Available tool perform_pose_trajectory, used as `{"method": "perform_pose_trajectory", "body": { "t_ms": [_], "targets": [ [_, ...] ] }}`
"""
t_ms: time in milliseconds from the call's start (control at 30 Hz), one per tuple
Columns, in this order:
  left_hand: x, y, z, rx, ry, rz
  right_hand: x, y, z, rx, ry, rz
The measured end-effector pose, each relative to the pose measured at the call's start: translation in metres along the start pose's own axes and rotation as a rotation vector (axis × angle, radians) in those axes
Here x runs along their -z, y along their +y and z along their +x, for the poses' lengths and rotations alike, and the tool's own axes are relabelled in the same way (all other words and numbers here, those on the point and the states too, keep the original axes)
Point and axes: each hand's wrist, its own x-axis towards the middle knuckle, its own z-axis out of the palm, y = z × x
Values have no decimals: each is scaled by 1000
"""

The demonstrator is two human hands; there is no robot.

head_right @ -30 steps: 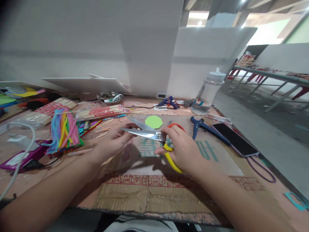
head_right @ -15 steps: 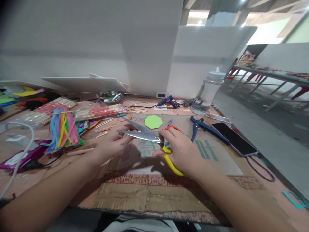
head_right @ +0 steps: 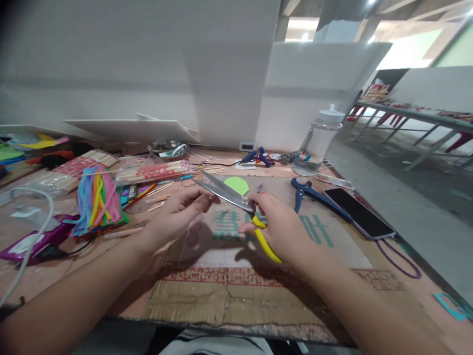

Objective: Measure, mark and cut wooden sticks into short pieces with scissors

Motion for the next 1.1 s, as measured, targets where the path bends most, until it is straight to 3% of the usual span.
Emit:
{"method": "perform_pose_trajectory", "body": {
  "t_ms": [233,433,600,733,933,1100],
  "targets": [
    [4,8,0,12,68,29,-1,0,3,32,23,-54],
    [1,5,-1,73,194,27,1,-3,4,70,40,-45],
    [3,1,-2,-66,85,-15,3,-4,4,91,48,-18],
    [3,-4,-4,-104,98,-14,3,-5,3,144,48,2],
    [1,-10,-2,-169,3,43,2,-7,1,168,46,23],
    [1,-14,0,-259,-5,120,3,-8,2,165,45,21]
  ]
}}
